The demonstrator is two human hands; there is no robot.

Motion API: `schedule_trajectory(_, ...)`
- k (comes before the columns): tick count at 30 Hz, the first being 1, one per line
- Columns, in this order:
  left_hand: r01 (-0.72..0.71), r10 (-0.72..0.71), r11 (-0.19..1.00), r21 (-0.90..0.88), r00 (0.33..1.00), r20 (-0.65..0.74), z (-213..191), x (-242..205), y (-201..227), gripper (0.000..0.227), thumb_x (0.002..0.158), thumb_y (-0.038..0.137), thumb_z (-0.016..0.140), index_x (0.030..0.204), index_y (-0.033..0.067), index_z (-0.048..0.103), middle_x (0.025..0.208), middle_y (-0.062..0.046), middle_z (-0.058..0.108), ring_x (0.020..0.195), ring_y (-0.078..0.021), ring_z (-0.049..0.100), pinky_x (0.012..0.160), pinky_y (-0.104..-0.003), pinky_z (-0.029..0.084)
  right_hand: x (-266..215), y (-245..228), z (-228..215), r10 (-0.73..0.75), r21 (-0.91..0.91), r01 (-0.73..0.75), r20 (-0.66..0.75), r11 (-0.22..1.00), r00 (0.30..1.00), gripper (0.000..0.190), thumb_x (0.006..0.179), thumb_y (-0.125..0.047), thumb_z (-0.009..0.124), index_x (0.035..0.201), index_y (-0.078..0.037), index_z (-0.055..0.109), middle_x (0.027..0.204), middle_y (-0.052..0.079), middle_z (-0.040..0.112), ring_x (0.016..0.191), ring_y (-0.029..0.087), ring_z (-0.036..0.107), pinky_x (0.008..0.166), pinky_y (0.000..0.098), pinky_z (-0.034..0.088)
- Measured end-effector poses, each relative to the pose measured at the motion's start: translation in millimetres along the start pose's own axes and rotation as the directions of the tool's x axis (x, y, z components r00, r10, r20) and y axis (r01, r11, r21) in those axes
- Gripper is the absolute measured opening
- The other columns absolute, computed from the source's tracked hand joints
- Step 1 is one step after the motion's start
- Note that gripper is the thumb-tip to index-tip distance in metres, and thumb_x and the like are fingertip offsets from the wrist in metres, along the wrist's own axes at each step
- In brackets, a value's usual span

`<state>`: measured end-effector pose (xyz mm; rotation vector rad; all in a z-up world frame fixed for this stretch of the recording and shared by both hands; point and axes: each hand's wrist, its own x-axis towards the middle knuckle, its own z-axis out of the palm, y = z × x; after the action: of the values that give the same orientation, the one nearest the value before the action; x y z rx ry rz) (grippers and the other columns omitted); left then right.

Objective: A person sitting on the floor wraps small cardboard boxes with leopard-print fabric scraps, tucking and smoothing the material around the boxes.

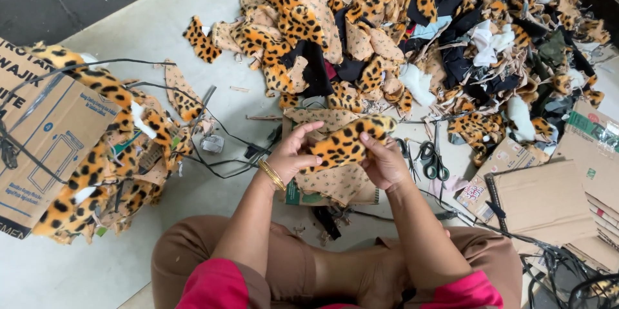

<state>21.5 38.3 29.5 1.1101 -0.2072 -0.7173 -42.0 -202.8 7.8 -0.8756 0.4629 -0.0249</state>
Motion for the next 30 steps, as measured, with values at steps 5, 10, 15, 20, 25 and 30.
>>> schedule_trajectory(5, 0.083, 0.018, 0.855, 0.511, 0.982, -0.190, -8, 12, -30, 0.059, 0.066, 0.016, 0.087, 0.123, 0.0170, 0.072, 0.108, -0.006, 0.074, 0.103, -0.0233, 0.070, 0.086, -0.033, 0.058, -32, -51, 57, -0.139, -0.137, 0.146, 0.056, 0.980, 0.989, 0.024, 0.085, -0.001, 0.075, 0.109, -0.003, 0.071, 0.103, 0.019, 0.077, 0.088, 0.033, 0.078, 0.076, 0.0475, 0.066)
schedule_trajectory(10, -0.007, 0.429, 0.745, 0.667, 0.771, -0.471, 2, 26, -40, 0.029, 0.065, 0.016, 0.086, 0.089, 0.0229, 0.073, 0.082, 0.001, 0.063, 0.081, -0.0218, 0.067, 0.070, -0.029, 0.057, -50, -68, 58, -0.200, -0.487, 0.399, 0.409, 0.777, 0.890, 0.015, 0.079, 0.005, 0.081, 0.088, -0.003, 0.073, 0.090, 0.012, 0.078, 0.091, 0.022, 0.072, 0.087, 0.0393, 0.059)
schedule_trajectory(15, -0.139, -0.063, 0.925, -0.353, 0.862, -0.504, 28, 14, -14, 0.029, 0.082, 0.010, 0.060, 0.109, 0.0178, 0.061, 0.110, -0.005, 0.060, 0.105, -0.0241, 0.060, 0.094, -0.036, 0.052, -76, -81, 94, 0.027, -0.782, 0.540, 0.575, 0.310, 0.817, 0.025, 0.079, 0.010, 0.071, 0.088, -0.011, 0.082, 0.142, 0.022, 0.054, 0.120, 0.049, 0.057, 0.098, 0.0570, 0.046)
schedule_trajectory(20, -0.130, -0.090, 0.777, -0.616, 0.946, -0.313, 24, 8, -3, 0.054, 0.079, 0.043, 0.052, 0.127, 0.0174, 0.054, 0.129, -0.011, 0.051, 0.121, -0.0316, 0.049, 0.104, -0.047, 0.041, -55, -39, 43, 0.002, -0.649, 0.336, 0.461, 0.683, 0.887, 0.027, 0.086, 0.012, 0.066, 0.106, -0.005, 0.069, 0.146, 0.022, 0.049, 0.122, 0.046, 0.060, 0.093, 0.0537, 0.053)
schedule_trajectory(25, -0.051, -0.046, 0.565, -0.823, 0.995, -0.094, 26, 11, 3, 0.089, 0.077, 0.075, 0.043, 0.144, 0.0170, 0.046, 0.148, -0.017, 0.043, 0.137, -0.0390, 0.039, 0.113, -0.058, 0.031, -38, -18, 33, 0.008, -0.466, 0.179, 0.372, 0.866, 0.928, 0.070, 0.083, -0.004, 0.076, 0.146, -0.002, 0.045, 0.140, 0.017, 0.044, 0.132, 0.038, 0.044, 0.102, 0.0521, 0.046)
schedule_trajectory(30, 0.017, 0.063, 0.408, -0.913, 0.997, 0.047, 26, 7, 0, 0.116, 0.073, 0.097, 0.043, 0.158, 0.0173, 0.038, 0.163, -0.021, 0.034, 0.149, -0.0446, 0.028, 0.120, -0.068, 0.020, -26, 15, 22, 0.090, -0.256, -0.018, 0.274, 0.967, 0.957, 0.083, 0.075, 0.006, 0.081, 0.150, -0.002, 0.046, 0.126, 0.022, 0.070, 0.101, 0.030, 0.074, 0.076, 0.0369, 0.061)
